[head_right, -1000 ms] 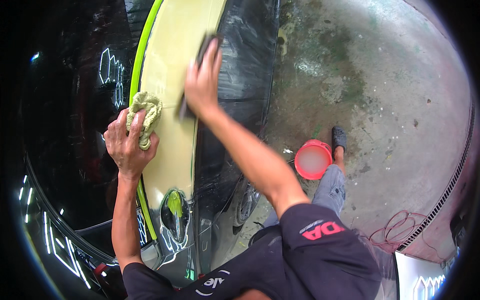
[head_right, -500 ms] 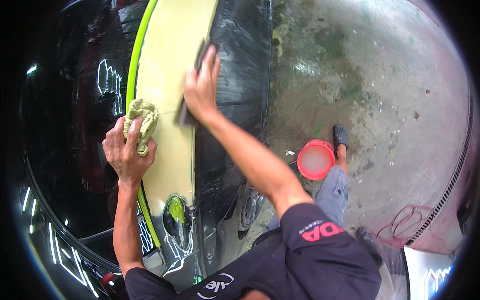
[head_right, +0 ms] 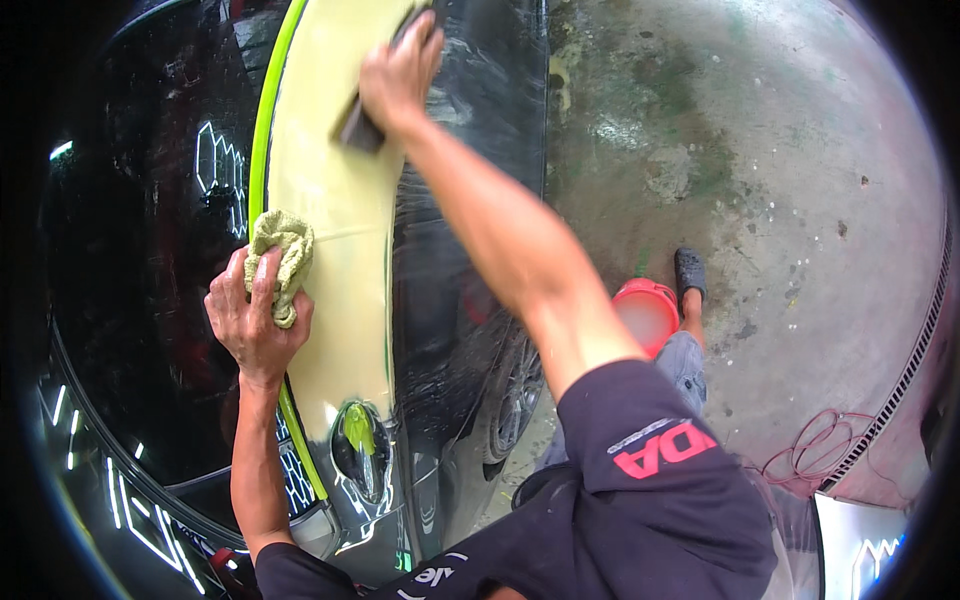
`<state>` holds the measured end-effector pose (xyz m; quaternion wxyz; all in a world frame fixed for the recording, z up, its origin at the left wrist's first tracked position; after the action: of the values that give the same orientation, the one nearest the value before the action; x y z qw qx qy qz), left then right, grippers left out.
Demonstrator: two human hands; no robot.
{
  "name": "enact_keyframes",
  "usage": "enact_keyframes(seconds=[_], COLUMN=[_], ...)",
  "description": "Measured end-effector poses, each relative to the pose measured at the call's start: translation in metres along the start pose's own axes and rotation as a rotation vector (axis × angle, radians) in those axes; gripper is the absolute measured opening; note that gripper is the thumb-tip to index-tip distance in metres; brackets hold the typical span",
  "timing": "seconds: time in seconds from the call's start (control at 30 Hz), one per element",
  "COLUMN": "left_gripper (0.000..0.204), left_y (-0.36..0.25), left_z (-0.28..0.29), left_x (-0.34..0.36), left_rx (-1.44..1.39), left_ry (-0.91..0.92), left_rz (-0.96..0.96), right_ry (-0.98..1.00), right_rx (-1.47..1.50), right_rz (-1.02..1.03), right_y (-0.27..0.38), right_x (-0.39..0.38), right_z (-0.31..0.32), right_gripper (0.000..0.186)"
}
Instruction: The person applies a protective film to the side of a black car using a squeegee and a cloth. They smooth the film over the surface, working from the top down, and occasionally wipe the area with the cloth. The person uses a red bucket of water to wet the surface and the film during the process.
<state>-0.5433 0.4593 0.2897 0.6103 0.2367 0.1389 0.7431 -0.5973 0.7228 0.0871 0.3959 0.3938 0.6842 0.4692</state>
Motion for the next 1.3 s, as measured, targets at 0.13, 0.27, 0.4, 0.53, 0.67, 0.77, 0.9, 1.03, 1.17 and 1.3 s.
enact_keyframes(seconds=[0.13,0.27,0.4,0.53,0.67,0.77,0.9,1.03,1.17,1.3], left_gripper=[0.060,0.059,0.060,0.059,0.058,0.059,0.059,0.059,0.058,0.058], left_y=[-0.004,0.002,-0.001,-0.007,0.001,-0.001,-0.004,-0.002,0.002,-0.004], left_z=[-0.004,0.002,0.001,-0.004,0.003,0.001,-0.006,0.000,0.002,-0.003], left_x=[0.001,-0.008,0.001,0.002,-0.005,-0.004,0.007,-0.002,-0.006,0.008], left_rx=[0.018,0.016,0.010,0.005,0.019,-0.007,-0.003,0.010,0.012,-0.013], left_ry=[-0.006,0.011,0.007,-0.005,0.012,0.002,-0.028,0.017,0.031,-0.015], left_rz=[-0.009,0.000,0.001,-0.009,0.003,-0.003,-0.010,0.001,0.019,0.002], right_ry=[0.006,0.078,-0.008,-0.031,0.088,0.018,-0.076,0.041,0.039,-0.064], right_rx=[0.016,-0.077,-0.027,-0.016,-0.073,-0.051,-0.177,-0.050,-0.054,-0.121], right_rz=[0.026,0.011,0.030,0.066,0.022,0.015,-0.004,0.043,-0.031,-0.048], right_y=[0.004,-0.026,-0.002,-0.003,-0.032,-0.013,0.015,-0.022,-0.017,0.016], right_x=[-0.008,-0.124,-0.013,0.013,-0.126,-0.051,0.053,-0.095,-0.086,0.056], right_z=[0.012,0.013,-0.003,0.006,0.013,0.000,-0.003,0.008,0.000,-0.003], right_gripper=[0.079,0.082,0.084,0.086,0.081,0.084,0.089,0.083,0.080,0.089])
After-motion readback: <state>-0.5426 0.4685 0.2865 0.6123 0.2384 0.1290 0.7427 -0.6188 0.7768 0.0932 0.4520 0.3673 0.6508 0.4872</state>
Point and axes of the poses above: each hand's wrist, its own x-axis towards the middle knuckle, its own z-axis out of the back of the hand, y = z × x, the point moved 7 cm from there along x, towards the middle knuckle, and after that the axes turned 2 degrees about -y, right-handed, at the moved point
